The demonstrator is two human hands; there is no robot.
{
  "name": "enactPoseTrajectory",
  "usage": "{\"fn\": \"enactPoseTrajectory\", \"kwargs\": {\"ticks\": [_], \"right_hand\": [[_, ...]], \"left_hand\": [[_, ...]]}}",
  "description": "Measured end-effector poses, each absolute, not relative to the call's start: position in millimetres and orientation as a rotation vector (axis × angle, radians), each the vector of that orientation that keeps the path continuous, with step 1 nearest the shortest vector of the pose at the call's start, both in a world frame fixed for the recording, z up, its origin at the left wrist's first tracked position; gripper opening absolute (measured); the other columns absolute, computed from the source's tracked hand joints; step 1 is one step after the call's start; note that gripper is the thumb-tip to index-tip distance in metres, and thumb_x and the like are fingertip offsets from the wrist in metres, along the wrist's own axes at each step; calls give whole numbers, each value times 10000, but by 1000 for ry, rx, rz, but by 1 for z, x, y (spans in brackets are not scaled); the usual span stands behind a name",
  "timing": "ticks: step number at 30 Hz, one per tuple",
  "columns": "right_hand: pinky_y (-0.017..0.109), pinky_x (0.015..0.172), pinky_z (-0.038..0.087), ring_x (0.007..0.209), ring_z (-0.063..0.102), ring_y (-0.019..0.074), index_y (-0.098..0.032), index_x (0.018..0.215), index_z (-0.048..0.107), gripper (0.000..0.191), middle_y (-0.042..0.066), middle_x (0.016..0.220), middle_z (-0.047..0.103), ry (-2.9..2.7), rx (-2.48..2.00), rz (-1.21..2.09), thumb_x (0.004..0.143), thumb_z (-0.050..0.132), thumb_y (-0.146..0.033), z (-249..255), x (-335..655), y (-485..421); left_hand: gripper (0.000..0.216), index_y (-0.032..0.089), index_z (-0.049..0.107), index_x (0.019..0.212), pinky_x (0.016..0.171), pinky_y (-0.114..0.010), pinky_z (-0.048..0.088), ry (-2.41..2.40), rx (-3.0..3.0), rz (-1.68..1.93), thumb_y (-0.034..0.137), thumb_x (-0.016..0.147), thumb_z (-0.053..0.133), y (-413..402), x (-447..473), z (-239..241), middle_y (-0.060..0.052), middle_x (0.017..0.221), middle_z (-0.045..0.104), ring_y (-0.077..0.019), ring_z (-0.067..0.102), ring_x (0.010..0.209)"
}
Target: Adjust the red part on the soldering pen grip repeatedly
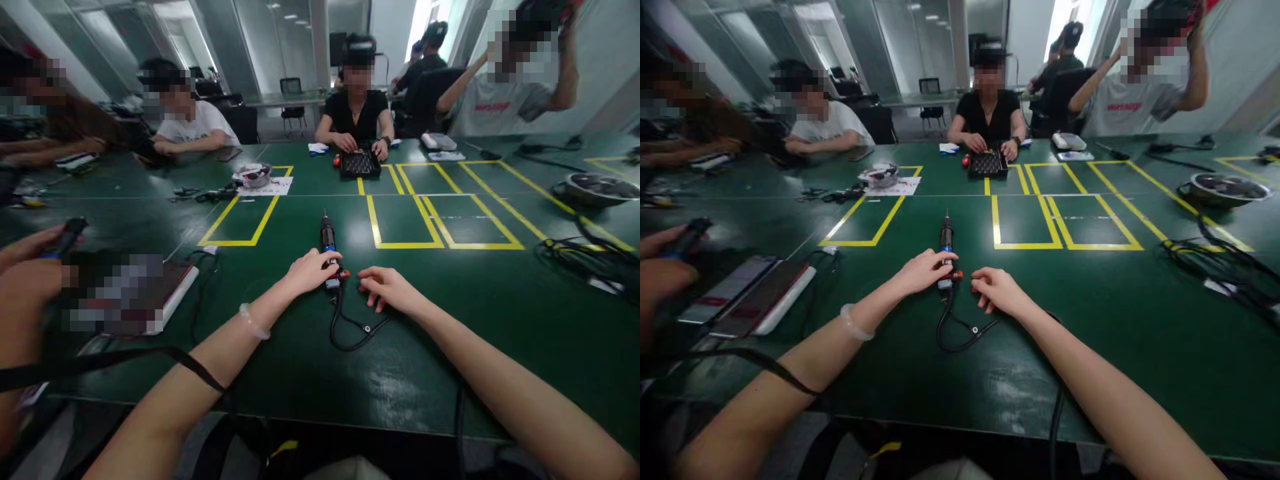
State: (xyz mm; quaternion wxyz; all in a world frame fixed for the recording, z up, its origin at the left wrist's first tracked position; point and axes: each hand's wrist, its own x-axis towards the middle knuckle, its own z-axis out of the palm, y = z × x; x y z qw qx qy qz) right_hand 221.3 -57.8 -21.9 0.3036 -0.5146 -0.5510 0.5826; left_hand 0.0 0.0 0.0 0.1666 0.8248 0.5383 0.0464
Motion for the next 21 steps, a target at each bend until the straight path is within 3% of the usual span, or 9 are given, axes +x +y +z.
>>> {"fn": "enactPoseTrajectory", "kwargs": {"ticks": [6,12,17,21], "right_hand": [[172,397,541,518,655,97,-120,1005,601,119,54,820,683,-1434,-1345,1664,915,573,-192,-19,227,-62],[169,395,542,479,653,95,-130,972,586,123,39,773,700,-1407,-1312,1731,920,596,-241,-21,226,-61],[175,394,545,484,675,113,-142,969,569,137,37,756,714,-1348,-1311,1731,918,617,-260,-22,222,-60],[171,388,544,477,670,103,-143,965,557,65,37,784,714,-1310,-1346,1717,939,571,-200,-21,217,-59]], "left_hand": [[451,412,540,1349,837,-345,460,1346,2440,82,527,934,403,-3,12,6,-51,981,546,-232,612,950],[599,344,356,1506,843,-315,457,1282,2369,212,457,928,461,-7,17,-1,-42,984,639,-227,617,957],[575,321,401,1489,857,-298,455,1252,2326,277,460,935,459,-9,18,-3,-39,1124,665,-218,617,1007],[515,341,439,1465,875,-307,444,1228,2369,231,485,975,377,-10,16,-3,-49,1108,656,-214,603,1021]]}}
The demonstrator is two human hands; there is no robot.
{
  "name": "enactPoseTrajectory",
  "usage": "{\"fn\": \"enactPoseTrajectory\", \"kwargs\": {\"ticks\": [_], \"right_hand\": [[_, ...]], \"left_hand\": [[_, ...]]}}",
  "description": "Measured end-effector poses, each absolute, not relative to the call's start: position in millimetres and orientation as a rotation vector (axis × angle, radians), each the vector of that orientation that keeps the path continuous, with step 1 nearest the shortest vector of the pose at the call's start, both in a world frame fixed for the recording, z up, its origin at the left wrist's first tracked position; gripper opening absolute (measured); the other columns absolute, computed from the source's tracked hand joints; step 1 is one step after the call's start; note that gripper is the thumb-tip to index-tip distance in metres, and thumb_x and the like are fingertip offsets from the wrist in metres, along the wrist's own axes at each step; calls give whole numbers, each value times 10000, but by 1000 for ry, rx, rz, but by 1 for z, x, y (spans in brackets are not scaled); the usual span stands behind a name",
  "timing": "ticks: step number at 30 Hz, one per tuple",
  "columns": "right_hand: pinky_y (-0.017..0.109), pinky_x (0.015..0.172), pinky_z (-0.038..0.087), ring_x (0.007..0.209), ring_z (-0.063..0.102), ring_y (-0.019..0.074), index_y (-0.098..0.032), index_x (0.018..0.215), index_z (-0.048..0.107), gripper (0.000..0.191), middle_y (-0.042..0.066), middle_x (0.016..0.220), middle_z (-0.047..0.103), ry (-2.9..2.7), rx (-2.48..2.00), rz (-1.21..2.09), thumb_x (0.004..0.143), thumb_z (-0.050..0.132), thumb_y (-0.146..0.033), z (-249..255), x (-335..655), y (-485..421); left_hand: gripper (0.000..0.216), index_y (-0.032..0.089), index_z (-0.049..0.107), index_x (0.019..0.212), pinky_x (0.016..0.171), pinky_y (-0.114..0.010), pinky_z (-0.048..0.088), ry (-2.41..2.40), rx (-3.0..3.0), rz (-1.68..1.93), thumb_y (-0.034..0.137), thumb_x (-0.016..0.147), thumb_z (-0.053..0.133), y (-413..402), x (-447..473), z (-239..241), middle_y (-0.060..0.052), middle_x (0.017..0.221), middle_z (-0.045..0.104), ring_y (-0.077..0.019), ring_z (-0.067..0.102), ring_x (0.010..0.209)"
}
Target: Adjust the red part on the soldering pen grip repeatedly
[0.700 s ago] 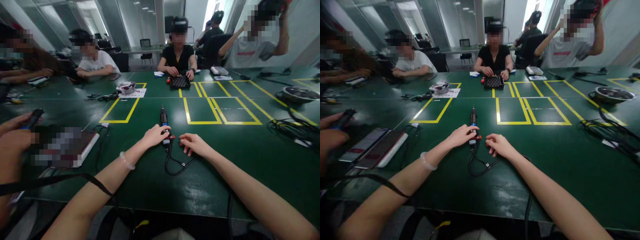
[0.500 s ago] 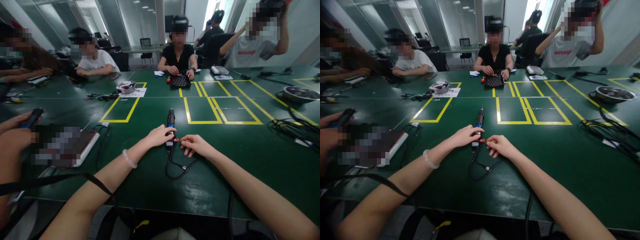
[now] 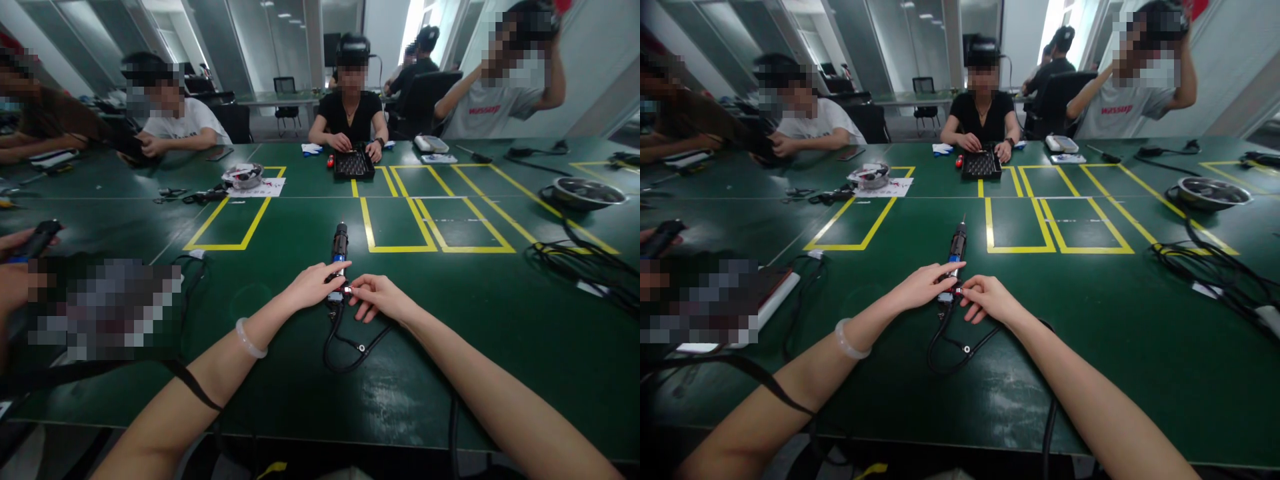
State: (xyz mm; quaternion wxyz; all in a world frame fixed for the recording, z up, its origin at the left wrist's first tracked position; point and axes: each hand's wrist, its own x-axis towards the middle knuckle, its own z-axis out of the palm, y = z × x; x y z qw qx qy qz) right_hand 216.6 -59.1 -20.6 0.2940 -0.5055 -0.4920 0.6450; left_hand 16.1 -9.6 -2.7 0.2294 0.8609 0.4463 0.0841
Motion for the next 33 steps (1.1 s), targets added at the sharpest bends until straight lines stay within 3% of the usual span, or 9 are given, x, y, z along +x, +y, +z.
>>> {"fn": "enactPoseTrajectory", "kwargs": {"ticks": [7,19,26,33], "right_hand": [[171,383,548,464,667,101,-151,910,535,84,8,745,701,-1274,-1329,1750,892,617,-157,-24,215,-56],[192,362,521,467,651,119,-170,894,495,277,-39,668,625,-1298,-1263,1634,773,706,-304,-31,220,-58],[182,339,437,482,600,113,-185,982,503,271,-41,693,597,-1476,-1260,1450,802,634,-340,-35,228,-58],[220,543,419,590,539,104,-181,919,563,135,-15,722,626,-1788,-1276,1138,841,622,-274,-33,238,-61]], "left_hand": [[464,358,480,1427,855,-315,438,1176,2360,230,462,992,357,-10,13,-3,-49,1045,629,-211,589,991],[445,353,512,1384,894,-324,427,1117,2281,256,480,989,352,-8,7,-5,-45,1083,604,-207,579,1004],[800,375,356,1479,834,-353,459,1205,2331,89,652,775,616,-22,13,3,-63,1103,535,-270,589,1009],[811,402,311,1491,827,-339,471,1265,2379,80,657,777,601,-28,16,0,-52,1107,499,-269,580,1048]]}}
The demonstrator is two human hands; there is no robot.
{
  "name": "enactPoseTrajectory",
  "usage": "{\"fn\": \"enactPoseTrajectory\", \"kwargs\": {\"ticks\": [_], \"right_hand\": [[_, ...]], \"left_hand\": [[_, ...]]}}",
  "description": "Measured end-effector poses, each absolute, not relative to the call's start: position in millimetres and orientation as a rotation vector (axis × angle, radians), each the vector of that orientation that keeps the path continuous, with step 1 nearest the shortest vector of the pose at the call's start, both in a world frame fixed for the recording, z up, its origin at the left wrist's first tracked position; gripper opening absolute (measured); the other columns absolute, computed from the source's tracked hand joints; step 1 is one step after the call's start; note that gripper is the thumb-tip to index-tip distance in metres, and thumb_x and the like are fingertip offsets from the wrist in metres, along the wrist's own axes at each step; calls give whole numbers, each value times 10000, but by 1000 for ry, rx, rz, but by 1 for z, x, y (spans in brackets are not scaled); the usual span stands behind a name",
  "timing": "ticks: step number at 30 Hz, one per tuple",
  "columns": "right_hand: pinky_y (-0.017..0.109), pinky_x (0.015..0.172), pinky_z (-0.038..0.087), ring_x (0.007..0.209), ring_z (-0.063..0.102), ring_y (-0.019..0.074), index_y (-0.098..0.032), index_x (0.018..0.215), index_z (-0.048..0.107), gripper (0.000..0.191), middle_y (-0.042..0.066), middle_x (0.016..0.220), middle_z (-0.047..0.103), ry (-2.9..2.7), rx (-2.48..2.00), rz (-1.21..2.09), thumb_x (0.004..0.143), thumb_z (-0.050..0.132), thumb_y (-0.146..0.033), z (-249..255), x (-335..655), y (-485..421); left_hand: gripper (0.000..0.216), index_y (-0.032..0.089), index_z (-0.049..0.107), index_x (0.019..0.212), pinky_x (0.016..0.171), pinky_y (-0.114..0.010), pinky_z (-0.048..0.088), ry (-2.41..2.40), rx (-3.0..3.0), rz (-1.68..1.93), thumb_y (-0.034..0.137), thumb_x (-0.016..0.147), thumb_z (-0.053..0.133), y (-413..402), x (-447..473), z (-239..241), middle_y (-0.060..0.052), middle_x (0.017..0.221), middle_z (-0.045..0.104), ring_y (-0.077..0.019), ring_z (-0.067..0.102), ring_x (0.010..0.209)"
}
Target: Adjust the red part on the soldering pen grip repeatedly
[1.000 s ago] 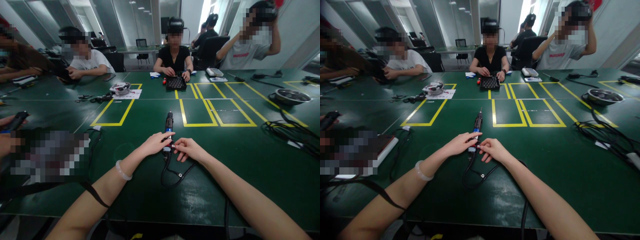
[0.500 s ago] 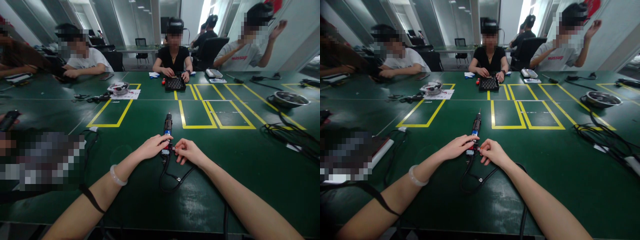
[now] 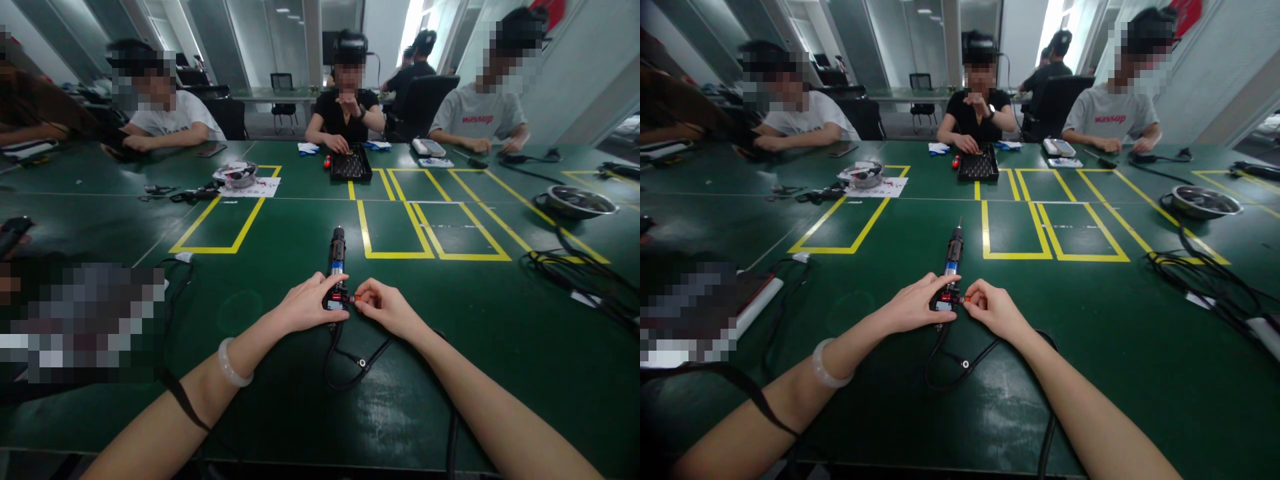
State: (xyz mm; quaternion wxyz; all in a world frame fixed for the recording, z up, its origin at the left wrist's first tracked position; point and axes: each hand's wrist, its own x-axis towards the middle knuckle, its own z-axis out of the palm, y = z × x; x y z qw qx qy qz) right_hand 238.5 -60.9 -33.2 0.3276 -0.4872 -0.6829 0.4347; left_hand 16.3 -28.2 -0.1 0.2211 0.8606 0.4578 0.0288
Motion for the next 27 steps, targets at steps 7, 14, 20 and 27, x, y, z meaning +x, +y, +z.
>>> {"fn": "enactPoseTrajectory", "kwargs": {"ticks": [7,14,20,27], "right_hand": [[216,534,377,566,512,107,-184,913,575,106,-24,693,624,-1931,-1319,1028,847,620,-253,-32,239,-64],[228,581,393,606,531,119,-184,949,635,106,2,768,651,-2048,-1369,795,860,609,-236,-28,240,-62],[229,594,390,621,546,123,-201,972,647,112,3,802,675,-2077,-1380,727,880,610,-252,-32,238,-61],[233,584,385,635,530,128,-190,906,669,65,16,799,644,-2061,-1364,676,862,651,-233,-35,233,-61]], "left_hand": [[815,404,309,1493,845,-343,470,1260,2386,61,649,776,608,-26,15,0,-49,1110,502,-265,587,1039],[827,407,266,1515,828,-339,461,1261,2407,24,678,794,569,-26,16,2,-55,1097,514,-274,583,1044],[880,410,176,1548,805,-325,452,1269,2452,-38,712,800,526,-25,16,4,-59,1084,527,-273,589,1015],[882,381,153,1561,798,-314,450,1286,2466,-62,707,817,498,-27,18,6,-69,1085,528,-276,589,1023]]}}
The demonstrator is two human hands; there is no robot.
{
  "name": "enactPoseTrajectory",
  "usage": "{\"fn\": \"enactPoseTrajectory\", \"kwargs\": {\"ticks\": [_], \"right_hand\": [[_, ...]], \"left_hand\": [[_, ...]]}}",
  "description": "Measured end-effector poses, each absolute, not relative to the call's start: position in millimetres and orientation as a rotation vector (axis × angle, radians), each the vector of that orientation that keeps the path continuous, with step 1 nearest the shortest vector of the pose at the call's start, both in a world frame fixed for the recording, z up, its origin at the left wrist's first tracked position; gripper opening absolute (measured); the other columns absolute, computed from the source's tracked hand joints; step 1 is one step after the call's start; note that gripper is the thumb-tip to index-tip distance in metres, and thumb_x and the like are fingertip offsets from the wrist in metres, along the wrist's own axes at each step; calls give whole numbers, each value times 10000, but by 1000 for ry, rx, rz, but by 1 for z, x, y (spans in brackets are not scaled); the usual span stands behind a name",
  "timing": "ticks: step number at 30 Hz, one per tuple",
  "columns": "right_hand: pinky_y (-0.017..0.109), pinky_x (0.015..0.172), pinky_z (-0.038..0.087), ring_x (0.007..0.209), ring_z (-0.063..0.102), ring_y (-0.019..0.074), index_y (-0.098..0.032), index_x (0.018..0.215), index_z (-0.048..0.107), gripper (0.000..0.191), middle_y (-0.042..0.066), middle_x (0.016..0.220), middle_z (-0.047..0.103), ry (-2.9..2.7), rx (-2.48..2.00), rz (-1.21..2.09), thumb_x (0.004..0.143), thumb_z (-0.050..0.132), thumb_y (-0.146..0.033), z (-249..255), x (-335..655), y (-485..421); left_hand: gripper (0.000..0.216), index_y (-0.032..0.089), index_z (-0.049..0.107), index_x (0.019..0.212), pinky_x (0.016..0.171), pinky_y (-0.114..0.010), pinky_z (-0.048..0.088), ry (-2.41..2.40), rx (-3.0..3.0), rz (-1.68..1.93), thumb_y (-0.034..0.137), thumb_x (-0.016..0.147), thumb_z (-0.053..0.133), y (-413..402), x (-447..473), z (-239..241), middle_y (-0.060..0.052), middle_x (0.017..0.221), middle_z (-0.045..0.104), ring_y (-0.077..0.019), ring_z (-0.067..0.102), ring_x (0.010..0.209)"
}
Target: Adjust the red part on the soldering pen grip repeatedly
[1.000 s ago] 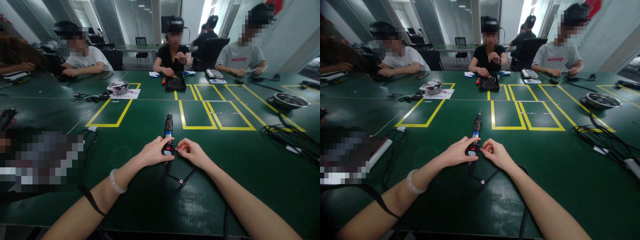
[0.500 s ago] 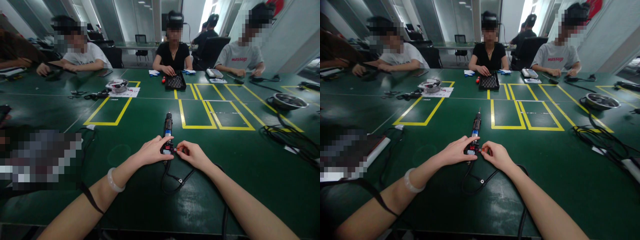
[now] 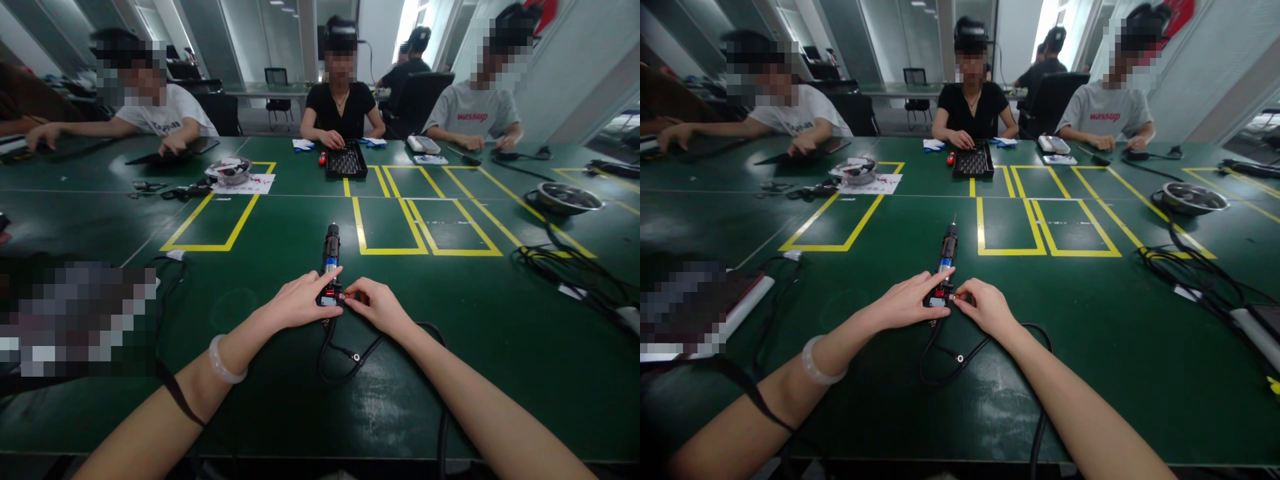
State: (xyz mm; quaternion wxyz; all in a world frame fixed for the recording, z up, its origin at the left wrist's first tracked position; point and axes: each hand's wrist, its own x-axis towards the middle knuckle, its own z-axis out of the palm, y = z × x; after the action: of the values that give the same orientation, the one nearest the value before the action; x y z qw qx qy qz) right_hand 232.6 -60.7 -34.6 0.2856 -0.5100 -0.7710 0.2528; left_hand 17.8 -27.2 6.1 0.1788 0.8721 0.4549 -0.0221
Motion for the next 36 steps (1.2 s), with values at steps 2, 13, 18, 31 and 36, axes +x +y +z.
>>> {"fn": "enactPoseTrajectory", "kwargs": {"ticks": [2,13,18,31,36], "right_hand": [[235,584,395,625,533,127,-181,902,678,64,17,781,647,-2018,-1353,720,851,660,-214,-34,231,-60],[218,564,418,591,562,111,-163,928,680,115,13,778,714,-1803,-1405,946,817,667,-190,-32,224,-63],[244,608,461,645,628,144,-167,971,736,190,40,819,748,-1797,-1357,1028,848,594,-191,-33,227,-61],[254,668,483,750,620,135,-145,1153,612,313,74,1010,715,-1755,-1273,1047,853,523,-159,-33,235,-62],[234,580,469,733,611,135,-146,1088,629,258,76,941,696,-1660,-1240,1253,874,531,-253,-29,248,-58]], "left_hand": [[890,378,141,1563,795,-312,449,1296,2470,-66,714,816,492,-28,19,6,-73,1092,525,-276,589,1022],[899,352,157,1565,831,-342,450,1335,2452,-31,706,814,503,-30,21,3,-88,1101,533,-288,590,1024],[908,358,132,1565,822,-352,462,1384,2433,-35,729,812,479,-33,25,3,-89,1094,521,-295,582,1032],[660,377,363,1461,758,-400,496,1655,2489,9,552,844,519,-35,41,1,-113,1106,492,-313,596,977],[661,389,360,1458,772,-417,496,1749,2468,-25,578,838,491,-18,20,3,-110,1102,499,-318,596,979]]}}
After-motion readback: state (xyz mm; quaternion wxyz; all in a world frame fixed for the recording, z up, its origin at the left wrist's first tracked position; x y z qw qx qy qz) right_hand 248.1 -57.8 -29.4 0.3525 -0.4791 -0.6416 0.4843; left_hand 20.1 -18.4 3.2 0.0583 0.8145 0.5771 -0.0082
